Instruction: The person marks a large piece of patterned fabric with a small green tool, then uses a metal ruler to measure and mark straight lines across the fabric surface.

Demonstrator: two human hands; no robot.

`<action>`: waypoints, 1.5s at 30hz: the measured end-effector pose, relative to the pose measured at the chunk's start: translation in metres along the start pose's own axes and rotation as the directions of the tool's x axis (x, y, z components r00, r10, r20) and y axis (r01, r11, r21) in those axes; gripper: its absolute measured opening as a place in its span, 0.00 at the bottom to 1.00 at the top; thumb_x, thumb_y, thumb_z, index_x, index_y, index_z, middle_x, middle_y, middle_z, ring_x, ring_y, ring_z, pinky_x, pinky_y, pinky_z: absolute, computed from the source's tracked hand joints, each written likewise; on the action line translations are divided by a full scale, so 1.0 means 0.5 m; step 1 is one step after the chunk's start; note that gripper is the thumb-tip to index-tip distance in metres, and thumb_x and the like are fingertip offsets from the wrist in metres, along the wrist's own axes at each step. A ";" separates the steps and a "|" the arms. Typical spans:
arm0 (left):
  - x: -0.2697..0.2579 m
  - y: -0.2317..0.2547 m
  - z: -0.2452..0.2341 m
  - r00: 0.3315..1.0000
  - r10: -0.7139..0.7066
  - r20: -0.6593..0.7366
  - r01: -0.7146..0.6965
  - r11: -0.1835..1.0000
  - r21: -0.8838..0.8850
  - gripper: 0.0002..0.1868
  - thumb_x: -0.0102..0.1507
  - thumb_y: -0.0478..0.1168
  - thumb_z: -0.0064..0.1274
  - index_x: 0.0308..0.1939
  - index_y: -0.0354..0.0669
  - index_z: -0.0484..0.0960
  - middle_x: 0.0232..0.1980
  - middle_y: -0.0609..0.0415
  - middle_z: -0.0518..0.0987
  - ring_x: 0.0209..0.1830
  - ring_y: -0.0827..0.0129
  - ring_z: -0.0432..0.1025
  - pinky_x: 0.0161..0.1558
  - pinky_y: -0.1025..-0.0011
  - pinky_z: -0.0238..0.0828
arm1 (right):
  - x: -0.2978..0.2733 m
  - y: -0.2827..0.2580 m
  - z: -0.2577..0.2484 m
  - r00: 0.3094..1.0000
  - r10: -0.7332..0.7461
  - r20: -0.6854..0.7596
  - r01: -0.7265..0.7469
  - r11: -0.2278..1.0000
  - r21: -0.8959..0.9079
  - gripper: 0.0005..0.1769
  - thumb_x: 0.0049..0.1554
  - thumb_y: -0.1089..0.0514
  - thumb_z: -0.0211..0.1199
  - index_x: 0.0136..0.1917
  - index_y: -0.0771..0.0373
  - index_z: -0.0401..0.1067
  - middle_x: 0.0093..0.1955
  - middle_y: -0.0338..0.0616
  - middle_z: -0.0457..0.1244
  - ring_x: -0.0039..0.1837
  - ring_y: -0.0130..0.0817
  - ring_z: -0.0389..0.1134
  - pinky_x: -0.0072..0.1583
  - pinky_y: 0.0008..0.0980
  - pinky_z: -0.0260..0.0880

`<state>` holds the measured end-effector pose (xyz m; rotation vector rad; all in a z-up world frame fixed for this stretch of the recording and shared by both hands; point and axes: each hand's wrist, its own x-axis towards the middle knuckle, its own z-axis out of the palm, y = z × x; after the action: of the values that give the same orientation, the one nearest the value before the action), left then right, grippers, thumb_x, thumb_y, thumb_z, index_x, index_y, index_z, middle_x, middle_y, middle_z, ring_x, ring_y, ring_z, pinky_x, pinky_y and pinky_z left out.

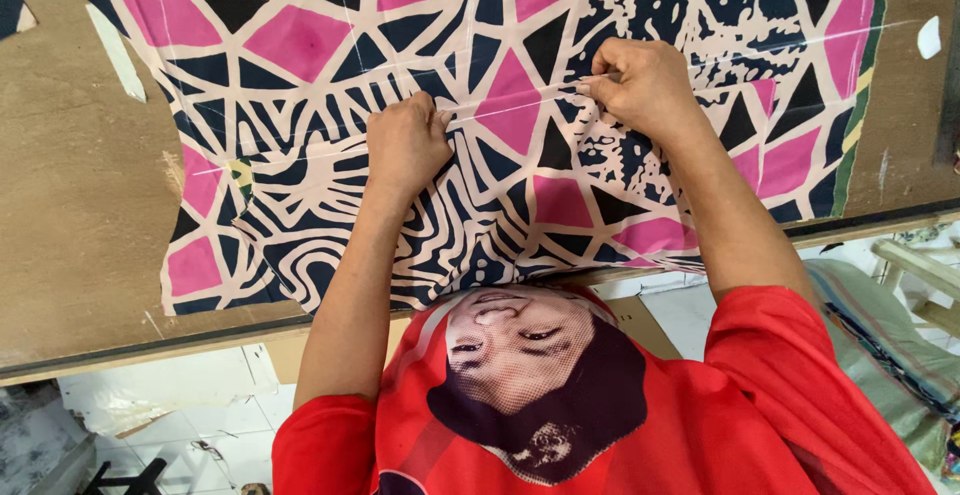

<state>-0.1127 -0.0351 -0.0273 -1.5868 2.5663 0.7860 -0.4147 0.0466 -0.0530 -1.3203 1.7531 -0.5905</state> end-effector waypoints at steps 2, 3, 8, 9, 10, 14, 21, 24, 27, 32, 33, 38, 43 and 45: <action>-0.002 0.001 0.002 1.000 0.008 -0.007 -0.008 1.000 -0.003 0.13 0.62 0.41 0.60 0.28 0.38 0.76 0.27 0.45 0.79 0.28 0.49 0.75 0.36 0.54 0.64 | -0.003 0.000 -0.001 0.998 0.056 0.015 -0.057 0.998 0.026 0.11 0.60 0.57 0.71 0.39 0.61 0.74 0.30 0.38 0.69 0.32 0.24 0.72 0.32 0.23 0.65; -0.002 0.001 0.002 1.000 0.010 -0.017 -0.010 1.000 -0.006 0.13 0.62 0.41 0.61 0.28 0.38 0.76 0.27 0.45 0.79 0.28 0.49 0.75 0.36 0.54 0.64 | -0.004 0.000 -0.001 0.999 0.032 0.006 -0.033 0.999 0.023 0.11 0.59 0.57 0.72 0.39 0.62 0.74 0.30 0.39 0.68 0.32 0.24 0.72 0.33 0.24 0.65; -0.004 -0.004 0.002 1.000 -0.010 -0.030 0.008 0.997 -0.079 0.12 0.63 0.40 0.60 0.29 0.38 0.76 0.27 0.46 0.79 0.28 0.51 0.75 0.35 0.56 0.66 | -0.005 -0.003 0.001 0.999 0.036 0.012 -0.036 0.999 0.023 0.11 0.59 0.57 0.72 0.41 0.64 0.73 0.31 0.39 0.68 0.32 0.26 0.71 0.34 0.25 0.66; -0.005 -0.004 0.003 0.999 -0.012 -0.035 0.010 0.997 -0.077 0.11 0.62 0.39 0.60 0.29 0.38 0.77 0.27 0.46 0.80 0.27 0.51 0.75 0.35 0.56 0.66 | -0.004 -0.003 0.002 1.000 0.020 0.007 -0.020 1.000 0.013 0.11 0.59 0.57 0.72 0.41 0.64 0.73 0.31 0.39 0.68 0.32 0.25 0.71 0.34 0.25 0.66; -0.004 -0.005 0.004 0.999 -0.015 -0.041 0.011 0.997 -0.076 0.11 0.62 0.39 0.60 0.28 0.38 0.77 0.26 0.46 0.80 0.26 0.51 0.75 0.35 0.55 0.66 | -0.004 -0.002 0.002 1.000 0.003 0.003 -0.003 1.000 0.002 0.11 0.59 0.57 0.72 0.42 0.64 0.73 0.31 0.39 0.68 0.33 0.25 0.72 0.35 0.25 0.66; -0.003 -0.005 0.008 0.998 -0.006 -0.059 0.002 0.998 -0.063 0.12 0.61 0.39 0.61 0.28 0.39 0.77 0.24 0.46 0.79 0.26 0.51 0.75 0.34 0.56 0.66 | -0.006 0.000 0.001 1.000 -0.028 -0.005 0.028 0.999 -0.034 0.11 0.59 0.57 0.73 0.41 0.64 0.74 0.32 0.39 0.69 0.33 0.26 0.72 0.36 0.25 0.66; -0.003 -0.002 0.005 0.998 -0.006 -0.070 0.002 0.998 -0.058 0.11 0.60 0.39 0.61 0.27 0.39 0.77 0.23 0.47 0.79 0.24 0.52 0.75 0.34 0.56 0.65 | -0.005 -0.004 0.002 0.999 0.036 0.022 -0.036 0.999 0.004 0.10 0.59 0.58 0.72 0.41 0.63 0.73 0.31 0.39 0.69 0.33 0.24 0.72 0.34 0.22 0.65; -0.003 0.002 0.001 0.999 -0.033 -0.042 0.030 0.997 -0.069 0.11 0.61 0.38 0.61 0.26 0.39 0.77 0.22 0.47 0.78 0.22 0.53 0.74 0.34 0.57 0.65 | -0.005 -0.004 0.005 1.000 0.020 0.003 -0.020 0.999 -0.029 0.10 0.59 0.58 0.72 0.41 0.63 0.74 0.31 0.38 0.69 0.32 0.24 0.71 0.34 0.22 0.65; -0.001 0.005 -0.002 0.999 -0.049 -0.019 0.047 0.997 -0.069 0.11 0.61 0.38 0.61 0.27 0.40 0.78 0.22 0.48 0.78 0.20 0.55 0.74 0.33 0.58 0.66 | -0.004 0.000 0.006 1.000 0.015 -0.016 -0.015 0.999 -0.042 0.10 0.59 0.58 0.73 0.41 0.63 0.74 0.31 0.38 0.68 0.32 0.23 0.71 0.34 0.23 0.65; -0.003 0.005 -0.006 0.998 -0.056 -0.006 0.055 0.995 -0.080 0.11 0.61 0.38 0.61 0.27 0.39 0.78 0.22 0.47 0.78 0.21 0.56 0.74 0.31 0.59 0.66 | -0.004 0.007 0.010 1.000 -0.002 -0.021 0.002 0.999 -0.032 0.10 0.58 0.58 0.73 0.41 0.62 0.74 0.31 0.37 0.68 0.32 0.22 0.70 0.35 0.24 0.64; -0.004 0.005 -0.005 0.999 -0.037 -0.027 0.035 0.997 -0.069 0.11 0.61 0.38 0.62 0.27 0.39 0.78 0.23 0.47 0.78 0.21 0.55 0.74 0.31 0.59 0.65 | -0.004 0.008 0.011 1.000 -0.013 -0.026 0.013 0.999 -0.034 0.10 0.58 0.58 0.73 0.41 0.63 0.74 0.31 0.38 0.68 0.32 0.23 0.70 0.35 0.24 0.64; -0.004 0.005 -0.003 0.998 -0.020 -0.061 0.017 0.998 -0.056 0.11 0.59 0.38 0.62 0.26 0.39 0.78 0.22 0.47 0.79 0.22 0.54 0.74 0.32 0.57 0.65 | -0.005 0.012 0.012 0.999 -0.018 -0.038 0.014 0.994 -0.106 0.11 0.58 0.58 0.74 0.39 0.62 0.75 0.30 0.39 0.68 0.32 0.25 0.70 0.36 0.26 0.64; -0.009 0.003 -0.010 0.998 0.016 -0.067 -0.024 0.993 -0.115 0.11 0.62 0.40 0.62 0.30 0.39 0.78 0.26 0.49 0.80 0.25 0.56 0.75 0.33 0.59 0.66 | -0.005 0.012 0.010 0.998 -0.054 -0.034 0.054 0.998 -0.022 0.10 0.58 0.58 0.74 0.41 0.63 0.75 0.33 0.38 0.69 0.34 0.23 0.71 0.37 0.24 0.66; -0.016 0.003 -0.013 0.992 0.065 -0.105 -0.079 0.988 -0.135 0.09 0.62 0.41 0.62 0.34 0.40 0.80 0.28 0.52 0.80 0.28 0.59 0.75 0.33 0.60 0.65 | -0.007 0.013 0.010 0.997 -0.062 -0.038 0.062 0.998 -0.012 0.09 0.59 0.59 0.73 0.41 0.63 0.75 0.33 0.38 0.69 0.34 0.24 0.71 0.36 0.24 0.66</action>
<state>-0.1089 -0.0308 -0.0189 -1.6180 2.7079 0.9337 -0.4137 0.0528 -0.0594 -1.3831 1.7530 -0.6459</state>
